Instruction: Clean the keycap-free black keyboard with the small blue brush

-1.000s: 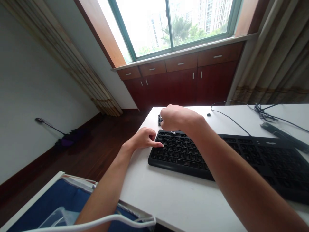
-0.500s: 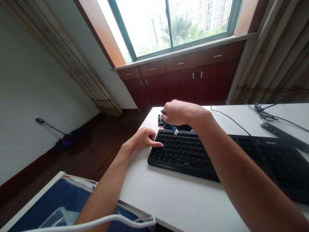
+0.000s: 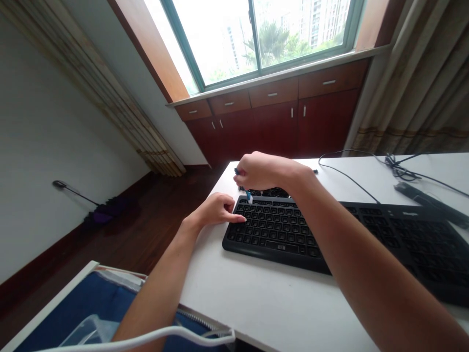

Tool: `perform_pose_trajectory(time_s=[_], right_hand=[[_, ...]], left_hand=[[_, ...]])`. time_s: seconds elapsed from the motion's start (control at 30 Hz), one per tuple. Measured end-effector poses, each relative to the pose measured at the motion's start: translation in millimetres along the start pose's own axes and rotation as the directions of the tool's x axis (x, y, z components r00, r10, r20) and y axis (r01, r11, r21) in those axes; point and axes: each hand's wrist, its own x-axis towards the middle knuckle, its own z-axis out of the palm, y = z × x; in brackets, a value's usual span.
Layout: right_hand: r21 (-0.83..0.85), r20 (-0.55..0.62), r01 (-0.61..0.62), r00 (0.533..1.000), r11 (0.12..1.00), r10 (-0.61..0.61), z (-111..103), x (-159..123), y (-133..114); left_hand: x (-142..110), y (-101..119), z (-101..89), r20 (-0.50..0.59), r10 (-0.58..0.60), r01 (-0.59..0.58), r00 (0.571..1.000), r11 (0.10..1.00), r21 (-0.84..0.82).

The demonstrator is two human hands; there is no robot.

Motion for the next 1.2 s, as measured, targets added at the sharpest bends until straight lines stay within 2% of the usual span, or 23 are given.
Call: perform_pose_trajectory(time_s=[0.2, 0.4, 0.6, 0.8, 1.0, 1.2], right_hand=[[-0.072, 0.130, -0.229, 0.963, 0.971, 0.237, -15, -16, 6], [-0.040, 0.229, -0.259, 0.938, 0.965, 0.261, -17, -18, 12], [-0.028, 0.253, -0.241, 0.937, 0.970, 0.240, -15, -17, 8], [-0.030, 0.192, -0.142, 0.970, 0.989, 0.145, -8, -11, 5], [-0.002, 0.146, -0.123, 0.982, 0.992, 0.122, -12, -14, -4], [-0.020, -0.042, -0.011, 0.999, 1.000, 0.010, -21, -32, -18]], left_hand=[[1, 1, -0.9, 0.008, 0.018, -0.018, 1.000, 1.000, -0.006], [0, 1, -0.9, 0.008, 0.021, -0.021, 1.000, 1.000, 0.005], [0, -1, 0.0, 0.007, 0.028, -0.028, 1.000, 0.999, 0.017], [1, -4, 1.2, 0.007, 0.009, -0.009, 1.000, 1.000, 0.024], [1, -5, 0.7, 0.017, 0.031, -0.032, 0.999, 0.999, 0.024], [3, -7, 2.1, 0.004, 0.025, -0.025, 1.000, 1.000, -0.019]])
